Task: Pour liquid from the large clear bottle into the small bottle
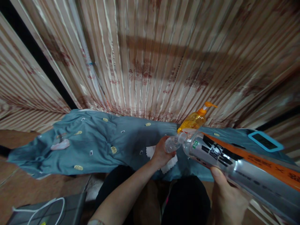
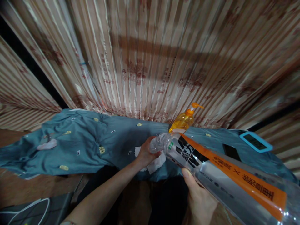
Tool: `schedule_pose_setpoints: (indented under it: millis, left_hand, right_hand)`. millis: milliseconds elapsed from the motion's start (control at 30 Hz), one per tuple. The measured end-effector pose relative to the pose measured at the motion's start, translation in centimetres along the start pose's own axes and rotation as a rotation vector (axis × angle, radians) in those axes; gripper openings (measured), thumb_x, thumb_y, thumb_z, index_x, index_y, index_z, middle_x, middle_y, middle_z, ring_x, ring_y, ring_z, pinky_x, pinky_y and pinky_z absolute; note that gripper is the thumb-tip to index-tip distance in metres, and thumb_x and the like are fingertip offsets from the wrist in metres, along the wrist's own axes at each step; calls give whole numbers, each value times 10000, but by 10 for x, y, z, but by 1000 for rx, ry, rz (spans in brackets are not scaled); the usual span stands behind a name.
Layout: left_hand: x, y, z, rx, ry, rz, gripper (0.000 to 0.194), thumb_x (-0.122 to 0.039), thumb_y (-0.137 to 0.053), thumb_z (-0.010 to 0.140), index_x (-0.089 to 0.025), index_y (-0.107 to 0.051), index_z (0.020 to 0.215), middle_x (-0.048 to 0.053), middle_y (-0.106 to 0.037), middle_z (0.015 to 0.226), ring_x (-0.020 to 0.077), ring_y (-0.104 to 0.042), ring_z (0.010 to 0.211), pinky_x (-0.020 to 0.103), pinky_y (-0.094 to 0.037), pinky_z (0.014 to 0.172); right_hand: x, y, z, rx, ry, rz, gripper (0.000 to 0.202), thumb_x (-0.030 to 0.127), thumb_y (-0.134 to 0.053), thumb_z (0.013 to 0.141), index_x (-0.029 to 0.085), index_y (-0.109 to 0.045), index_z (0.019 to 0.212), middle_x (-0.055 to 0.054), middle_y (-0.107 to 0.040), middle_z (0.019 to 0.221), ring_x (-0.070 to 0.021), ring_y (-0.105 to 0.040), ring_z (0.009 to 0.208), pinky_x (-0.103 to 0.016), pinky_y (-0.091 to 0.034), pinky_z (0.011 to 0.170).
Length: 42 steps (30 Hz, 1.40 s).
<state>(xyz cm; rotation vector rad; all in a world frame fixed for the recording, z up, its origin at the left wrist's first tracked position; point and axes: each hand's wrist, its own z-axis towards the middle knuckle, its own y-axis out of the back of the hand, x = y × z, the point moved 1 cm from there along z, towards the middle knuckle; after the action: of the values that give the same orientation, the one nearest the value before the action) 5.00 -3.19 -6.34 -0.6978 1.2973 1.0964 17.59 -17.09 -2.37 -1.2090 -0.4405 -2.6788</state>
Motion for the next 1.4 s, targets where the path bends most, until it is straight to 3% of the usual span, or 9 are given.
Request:
schedule_pose_setpoints:
  millis: [200, 533, 767, 1100, 1400]
  left_hand:
    - [-1, 1, 0, -4, 5, 31, 555, -93, -709, 582, -197, -515, 1092, 39, -619, 1100, 220, -585, 1036, 370, -454, 930]
    - [-1, 0, 1, -3, -7, 37, 540, -109, -724, 604, -173, -511, 1096, 54, -622, 1083, 221, -591, 1035, 366, -454, 940]
    - [-4, 0, 0, -12, -8, 47, 534, -73, -706, 589, -178, -515, 1077, 39, -629, 1062, 206, -599, 1002, 353, -463, 916]
    - [1, -1, 1, -6, -19, 45, 534, -103, -711, 600, -184, -511, 1089, 47, -625, 1084, 223, -591, 1039, 368, -454, 935]
    - [0, -1, 1, -10, -24, 73, 539, -105, -711, 601, -186, -517, 1097, 48, -616, 1113, 222, -582, 1049, 383, -444, 949]
  right_hand:
    - [1, 0, 2, -6, -11, 35, 687, 482, -730, 643, 100, -539, 1182, -137, -583, 1189, -323, -482, 1171, -549, -330, 1035]
    - [-6, 4, 3, 82, 4, 15, 632, 476, -724, 655, 98, -562, 1135, -141, -599, 1138, -331, -480, 1162, -547, -365, 993]
    - [-9, -1, 0, 37, 7, 48, 578, 504, -697, 676, 99, -592, 1074, -152, -590, 1155, -349, -444, 1204, -553, -359, 997]
    - [-2, -7, 2, -1, 28, 63, 645, 538, -660, 696, 95, -547, 1151, -165, -562, 1193, -332, -469, 1171, -534, -413, 949]
    - [-9, -2, 0, 25, 21, -4, 544, 575, -661, 670, 114, -632, 957, -141, -618, 1050, -364, -445, 1189, -565, -400, 952]
